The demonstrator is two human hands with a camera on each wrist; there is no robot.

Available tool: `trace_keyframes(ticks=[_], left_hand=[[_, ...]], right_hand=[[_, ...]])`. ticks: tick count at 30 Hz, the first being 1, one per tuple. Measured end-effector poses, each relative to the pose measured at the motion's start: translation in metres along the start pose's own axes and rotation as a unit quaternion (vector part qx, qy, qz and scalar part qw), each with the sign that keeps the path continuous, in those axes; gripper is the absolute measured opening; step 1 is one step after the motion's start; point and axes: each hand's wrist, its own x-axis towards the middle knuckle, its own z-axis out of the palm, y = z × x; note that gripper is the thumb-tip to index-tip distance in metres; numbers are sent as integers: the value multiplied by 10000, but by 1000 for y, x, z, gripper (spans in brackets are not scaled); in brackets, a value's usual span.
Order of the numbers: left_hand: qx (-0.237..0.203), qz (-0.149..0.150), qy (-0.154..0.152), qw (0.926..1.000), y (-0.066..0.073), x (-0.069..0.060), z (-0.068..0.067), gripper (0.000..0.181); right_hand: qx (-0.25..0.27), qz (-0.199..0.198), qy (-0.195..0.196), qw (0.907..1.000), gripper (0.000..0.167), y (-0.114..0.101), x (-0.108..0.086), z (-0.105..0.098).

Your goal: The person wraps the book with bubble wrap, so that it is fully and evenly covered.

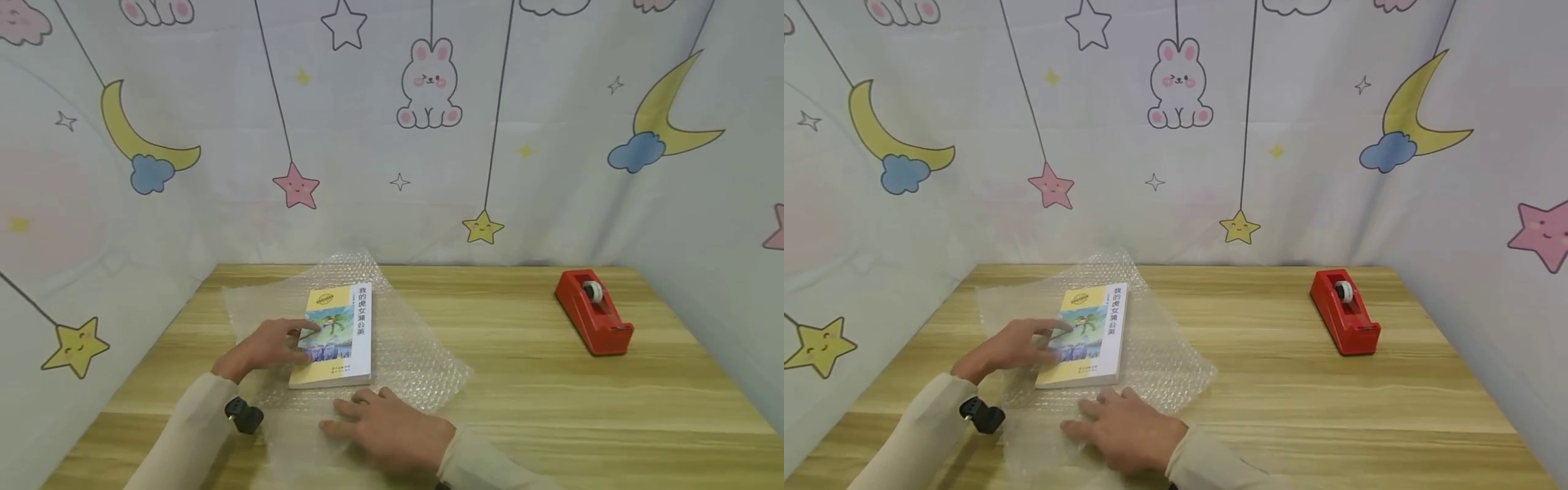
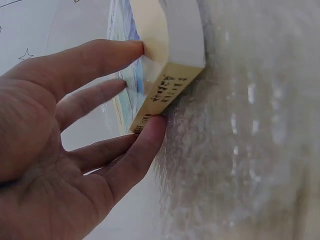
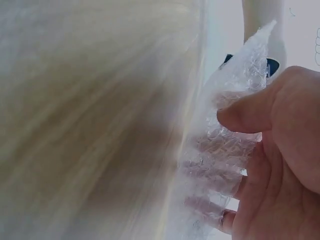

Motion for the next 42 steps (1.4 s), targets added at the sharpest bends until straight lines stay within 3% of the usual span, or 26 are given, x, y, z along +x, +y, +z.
trace_keyframes(ticks=[5,13,17,21,25,30,33,38,42], left_hand=[[80,349,-44,9994,0,-2,-1,52],[2,666,-240,9975,-5,-3,-2,52],[-27,660,-531,9964,-6,-6,-3,56],[6,730,-747,9945,-7,-8,-6,60],[-88,726,-900,9933,-8,-9,-7,63],[-24,767,-741,9943,-10,-11,-6,49],[-47,813,-529,9953,-11,-12,-6,56],[94,1310,-83,9913,-17,-11,-7,34],[259,1560,5,9874,-20,-11,-9,44]], right_hand=[[273,-4,-44,9996,54,3,-2,-3],[422,-178,394,9982,59,15,1,-11],[892,139,116,9958,68,19,5,-17],[1135,465,-68,9924,61,24,10,-23],[1324,515,62,9898,49,30,15,-27],[1710,582,333,9830,37,41,21,-30],[1980,638,504,9768,30,50,26,-28],[2488,784,753,9624,28,66,35,-23],[2730,802,945,9540,28,73,40,-19]])
